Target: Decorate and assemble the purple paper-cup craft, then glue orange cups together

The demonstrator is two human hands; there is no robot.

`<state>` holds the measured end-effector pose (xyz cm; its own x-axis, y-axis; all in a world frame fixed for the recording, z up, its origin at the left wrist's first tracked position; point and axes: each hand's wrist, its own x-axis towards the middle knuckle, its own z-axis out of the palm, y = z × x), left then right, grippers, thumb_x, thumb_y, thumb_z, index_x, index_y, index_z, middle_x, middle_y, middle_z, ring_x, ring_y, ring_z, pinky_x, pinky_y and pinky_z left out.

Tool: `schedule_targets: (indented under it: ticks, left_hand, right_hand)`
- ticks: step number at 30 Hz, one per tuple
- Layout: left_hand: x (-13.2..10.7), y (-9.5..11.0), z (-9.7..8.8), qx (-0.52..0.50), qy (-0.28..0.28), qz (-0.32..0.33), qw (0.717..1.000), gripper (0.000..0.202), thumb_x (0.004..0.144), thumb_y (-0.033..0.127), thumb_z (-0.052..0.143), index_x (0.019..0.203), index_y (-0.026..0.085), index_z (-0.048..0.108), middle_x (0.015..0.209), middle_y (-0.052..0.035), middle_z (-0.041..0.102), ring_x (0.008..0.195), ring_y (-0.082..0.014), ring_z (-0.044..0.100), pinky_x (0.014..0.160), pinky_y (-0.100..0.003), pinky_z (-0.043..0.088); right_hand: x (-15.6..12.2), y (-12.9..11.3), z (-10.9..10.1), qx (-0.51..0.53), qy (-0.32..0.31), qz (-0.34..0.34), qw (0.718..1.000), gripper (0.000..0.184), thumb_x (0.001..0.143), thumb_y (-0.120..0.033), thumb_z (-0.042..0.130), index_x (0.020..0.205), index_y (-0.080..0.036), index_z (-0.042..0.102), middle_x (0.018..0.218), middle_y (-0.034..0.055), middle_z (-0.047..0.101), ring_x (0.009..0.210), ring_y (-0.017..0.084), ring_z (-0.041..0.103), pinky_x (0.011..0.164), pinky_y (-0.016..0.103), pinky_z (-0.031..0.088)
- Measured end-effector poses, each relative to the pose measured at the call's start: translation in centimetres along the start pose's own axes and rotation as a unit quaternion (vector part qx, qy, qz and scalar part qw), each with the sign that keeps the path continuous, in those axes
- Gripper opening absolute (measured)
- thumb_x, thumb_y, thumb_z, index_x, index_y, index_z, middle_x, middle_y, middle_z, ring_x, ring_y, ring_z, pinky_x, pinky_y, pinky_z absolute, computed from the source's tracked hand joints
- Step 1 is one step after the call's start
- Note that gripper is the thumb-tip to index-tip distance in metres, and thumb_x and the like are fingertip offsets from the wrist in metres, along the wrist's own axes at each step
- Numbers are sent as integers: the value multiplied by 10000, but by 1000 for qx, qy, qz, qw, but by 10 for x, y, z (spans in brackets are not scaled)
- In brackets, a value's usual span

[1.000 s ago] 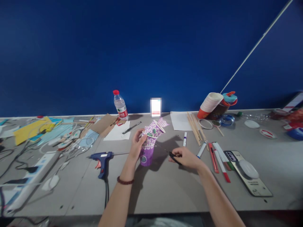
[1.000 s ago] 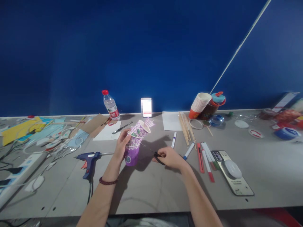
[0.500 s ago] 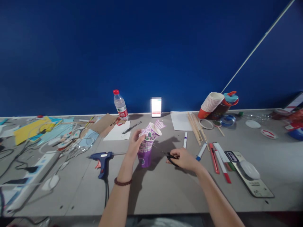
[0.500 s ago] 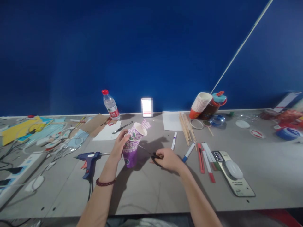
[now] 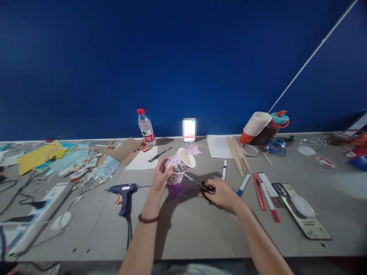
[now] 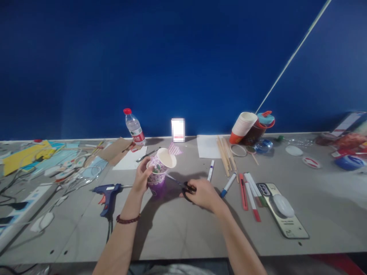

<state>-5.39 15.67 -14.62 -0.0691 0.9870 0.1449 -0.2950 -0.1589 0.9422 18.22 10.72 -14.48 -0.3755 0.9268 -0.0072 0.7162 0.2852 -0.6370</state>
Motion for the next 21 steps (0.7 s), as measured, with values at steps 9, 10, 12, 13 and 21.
schedule_targets:
  ticks: [9,10,12,13,21]
  left_hand:
    - [-1,-2,-8,25,-29,67,997,405,616,427,767,911,186,631,898,-35,639,813,-194,607,699,-266,484]
    - [-1,-2,-8,25,-34,71,997,402,618,427,768,910,186,632,895,-34,640,809,-193,607,697,-264,483]
    - [-1,-1,-8,26,-40,79,996,390,623,420,769,907,188,634,891,-31,643,803,-186,605,696,-258,482]
    - [-1,0,-7,26,-41,80,996,388,624,415,771,908,189,635,890,-30,644,800,-183,604,697,-254,481]
    - [0,-2,-7,31,-25,71,997,394,614,415,786,906,198,636,856,-13,645,766,-166,598,680,-242,475]
  right_hand:
    - [-3,-7,-2,-62,12,-27,998,328,791,-473,647,655,-192,548,612,-8,602,569,128,519,536,235,261]
    - [-3,-8,-1,-72,13,-29,997,326,791,-478,646,662,-192,557,619,-3,613,578,133,531,540,236,262]
    - [-3,-9,-1,-84,8,-28,996,316,800,-472,637,669,-193,572,620,1,627,582,138,551,542,238,262]
    - [-3,-10,0,-88,6,-27,996,307,804,-461,634,667,-192,577,617,2,631,580,139,559,542,239,261]
    - [-3,-9,4,-86,19,-29,996,251,812,-359,635,633,-186,602,601,11,665,584,141,598,541,234,262]
